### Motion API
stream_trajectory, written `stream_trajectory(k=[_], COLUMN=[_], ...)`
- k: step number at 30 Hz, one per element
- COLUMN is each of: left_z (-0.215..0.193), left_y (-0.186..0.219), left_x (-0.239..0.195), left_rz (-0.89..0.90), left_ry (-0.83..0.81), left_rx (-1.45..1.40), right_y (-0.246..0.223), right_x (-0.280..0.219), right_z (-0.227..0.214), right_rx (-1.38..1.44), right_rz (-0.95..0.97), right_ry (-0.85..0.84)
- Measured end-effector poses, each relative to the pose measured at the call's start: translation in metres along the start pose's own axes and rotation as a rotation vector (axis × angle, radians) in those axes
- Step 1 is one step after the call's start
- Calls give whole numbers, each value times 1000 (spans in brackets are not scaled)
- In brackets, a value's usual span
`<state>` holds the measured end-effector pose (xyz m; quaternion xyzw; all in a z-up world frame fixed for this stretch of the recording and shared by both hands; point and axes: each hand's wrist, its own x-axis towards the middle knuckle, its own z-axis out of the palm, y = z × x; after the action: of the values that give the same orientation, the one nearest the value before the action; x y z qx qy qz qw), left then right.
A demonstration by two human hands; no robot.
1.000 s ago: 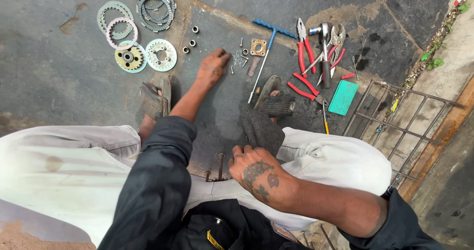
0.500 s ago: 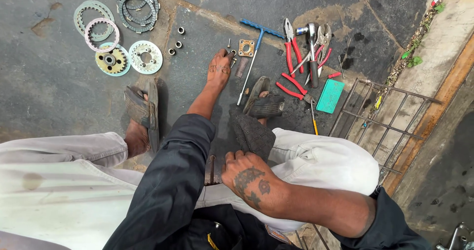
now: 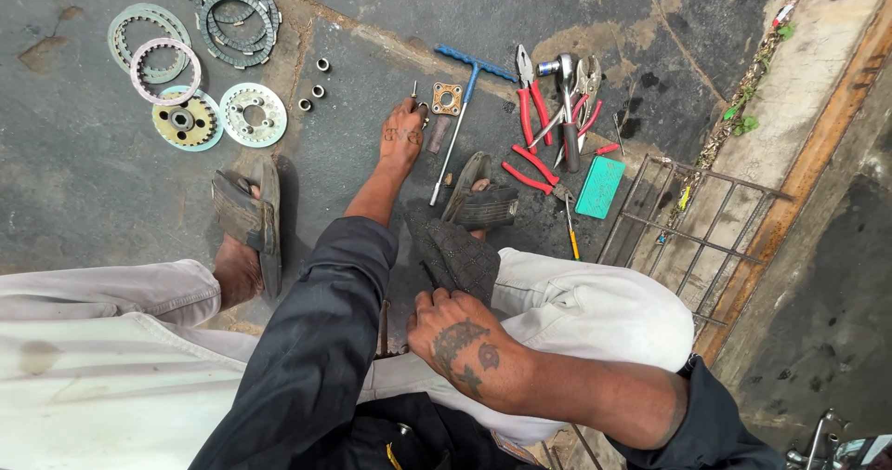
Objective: The person sits on the ground holding a motorcycle clutch pressure plate, scraping and wiping its surface with a small tool and cloth. They then pick up clutch plates and a spring, wiping and handling each piece over a rag while other clutch plates and hand tools lie on the floor beside them.
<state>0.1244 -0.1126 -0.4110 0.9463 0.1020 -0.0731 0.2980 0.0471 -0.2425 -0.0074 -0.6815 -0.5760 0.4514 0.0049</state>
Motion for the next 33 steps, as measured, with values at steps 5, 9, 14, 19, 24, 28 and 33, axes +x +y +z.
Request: stream_trajectory(k=[5,9,14,19,24,28,33], left_z=[-10,-93,-222,-344,-407,-406,-388], left_y=[-5,14,38,81,121,129,123], left_x=[10,22,27,-31,-119,-153,-165], left_rz=[40,184,471,742,611,592,354], left_ry=[-39,14,6,65,1,73,-173], left_rx=[-37,-174,-12,56,-202,-375,-879], right_y=[12,23,32,42,48,45,24], right_x=[4,4,2,-16,-26,-8,8], right_z=[-4,-9,-21,-46,-58,-42,-38], right_rx=[84,171,300,456,889,866,938], right_rz=[15,15,158,168,206,-7,-244], right_ry=[102,292,554,1056,1566,1652,1356])
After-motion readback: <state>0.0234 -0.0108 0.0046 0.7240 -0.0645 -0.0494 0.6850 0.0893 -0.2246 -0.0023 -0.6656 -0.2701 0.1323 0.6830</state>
